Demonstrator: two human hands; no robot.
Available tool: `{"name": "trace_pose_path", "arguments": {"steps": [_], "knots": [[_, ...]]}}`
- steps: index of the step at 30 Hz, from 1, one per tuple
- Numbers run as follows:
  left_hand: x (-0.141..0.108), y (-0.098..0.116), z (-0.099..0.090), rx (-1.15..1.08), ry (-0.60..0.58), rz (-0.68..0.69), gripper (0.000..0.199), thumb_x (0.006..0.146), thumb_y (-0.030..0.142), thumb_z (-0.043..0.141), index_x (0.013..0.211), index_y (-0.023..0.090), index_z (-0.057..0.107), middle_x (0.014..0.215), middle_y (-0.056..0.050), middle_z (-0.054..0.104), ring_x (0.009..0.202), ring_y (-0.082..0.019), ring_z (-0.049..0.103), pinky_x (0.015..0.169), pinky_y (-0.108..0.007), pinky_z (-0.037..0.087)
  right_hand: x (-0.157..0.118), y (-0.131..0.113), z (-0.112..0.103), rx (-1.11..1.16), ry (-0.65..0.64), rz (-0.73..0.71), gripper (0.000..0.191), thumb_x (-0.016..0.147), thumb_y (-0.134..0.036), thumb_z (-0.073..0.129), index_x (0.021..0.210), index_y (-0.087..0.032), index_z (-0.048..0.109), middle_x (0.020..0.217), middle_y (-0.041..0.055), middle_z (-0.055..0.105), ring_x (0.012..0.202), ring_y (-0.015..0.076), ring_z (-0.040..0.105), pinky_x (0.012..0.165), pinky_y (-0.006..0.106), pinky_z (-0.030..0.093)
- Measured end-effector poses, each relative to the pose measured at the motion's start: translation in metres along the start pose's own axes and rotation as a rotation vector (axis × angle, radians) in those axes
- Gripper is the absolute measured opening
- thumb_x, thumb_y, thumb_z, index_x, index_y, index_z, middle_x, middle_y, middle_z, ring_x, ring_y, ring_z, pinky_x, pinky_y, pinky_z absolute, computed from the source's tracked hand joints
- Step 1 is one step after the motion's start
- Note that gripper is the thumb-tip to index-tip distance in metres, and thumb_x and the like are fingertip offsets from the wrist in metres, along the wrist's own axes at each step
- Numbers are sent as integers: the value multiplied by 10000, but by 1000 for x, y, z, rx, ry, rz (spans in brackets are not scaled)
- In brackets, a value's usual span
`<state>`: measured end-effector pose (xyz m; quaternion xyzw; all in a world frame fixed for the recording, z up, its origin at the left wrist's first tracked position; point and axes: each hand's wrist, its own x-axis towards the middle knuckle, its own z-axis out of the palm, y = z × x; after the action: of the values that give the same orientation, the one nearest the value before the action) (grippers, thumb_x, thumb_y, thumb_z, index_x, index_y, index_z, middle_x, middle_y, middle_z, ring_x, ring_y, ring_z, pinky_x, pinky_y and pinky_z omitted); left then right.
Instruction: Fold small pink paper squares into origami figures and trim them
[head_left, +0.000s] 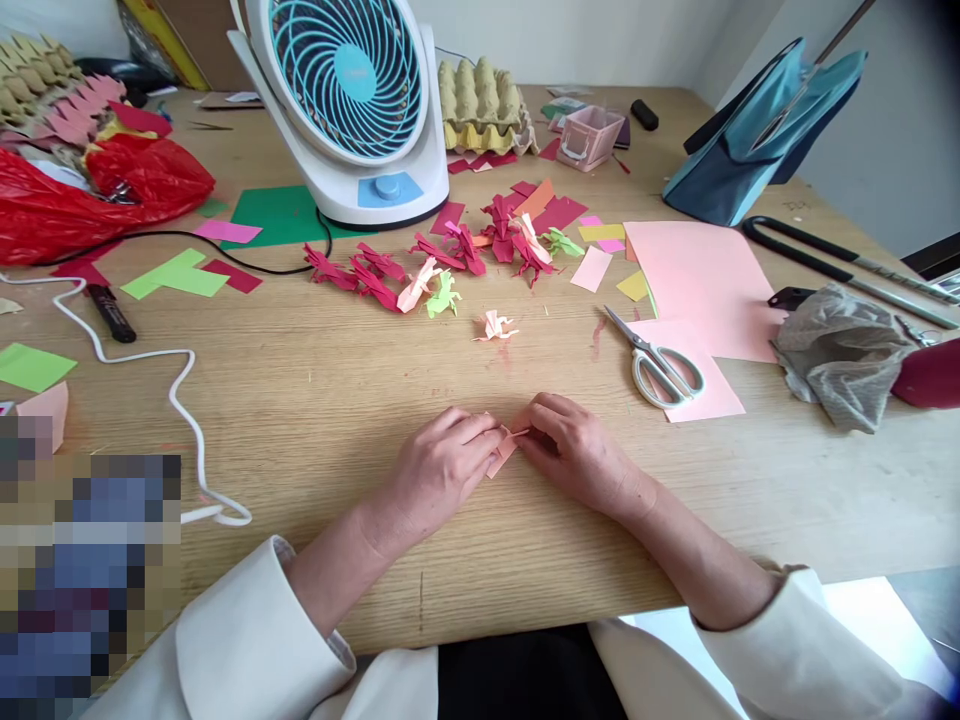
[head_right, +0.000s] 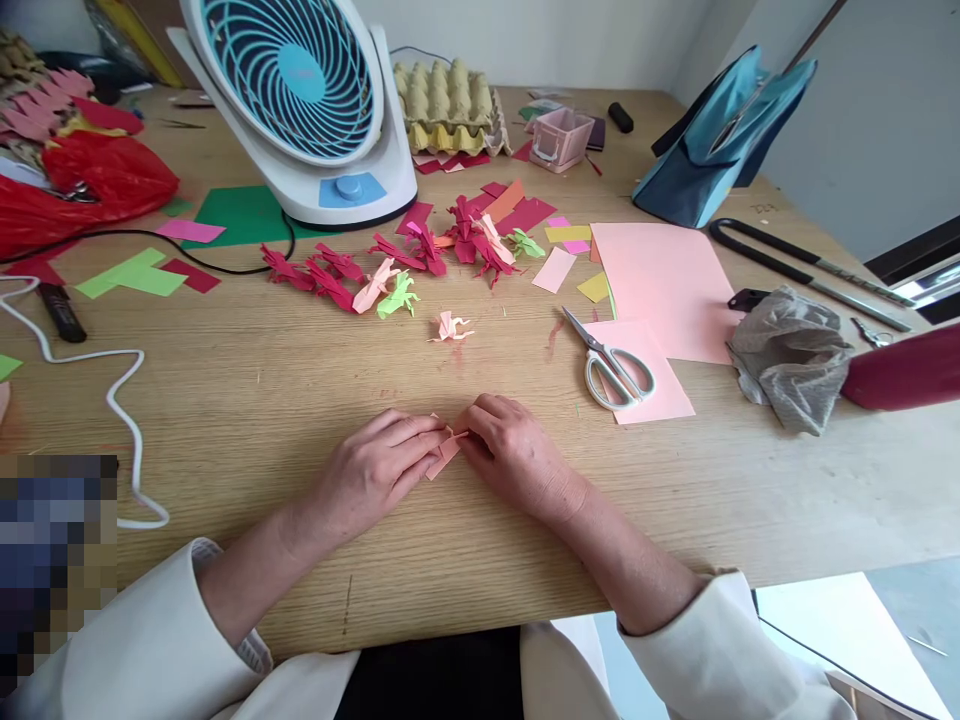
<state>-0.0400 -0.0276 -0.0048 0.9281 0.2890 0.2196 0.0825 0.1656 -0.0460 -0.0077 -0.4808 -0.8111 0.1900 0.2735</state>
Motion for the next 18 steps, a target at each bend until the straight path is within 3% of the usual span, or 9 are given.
{"name": "trace_pose_path", "arguments": {"steps": [7,12,18], "knots": [[-2,6,-1,87,26,9,179,969,181,487,1062,169,639,1086,-47,709,979,-176,637,868,-315,539,-6,1,-2,-80,-37,-55,125,951,-177,514,869,-182,607,845,53,594,778,170,538,734,301,427],[-9,6,4,153,-1,12,224,970,165,477,1141,185,620,1171,-57,688,1000,-176,636,906,-326,534,-17,-9,-3,-264,-56,-104,145,973,-231,491,952,-187,628,929,84,621,817,200,533,772,349,433],[-18,3,7,246,-133,104,418,936,63,450,1347,128,487,1308,-108,616,1183,-222,573,998,-351,487,-23,-18,0,-420,-65,-164,183,975,-187,466,1018,-169,643,902,99,631,820,220,535,733,359,433]]}}
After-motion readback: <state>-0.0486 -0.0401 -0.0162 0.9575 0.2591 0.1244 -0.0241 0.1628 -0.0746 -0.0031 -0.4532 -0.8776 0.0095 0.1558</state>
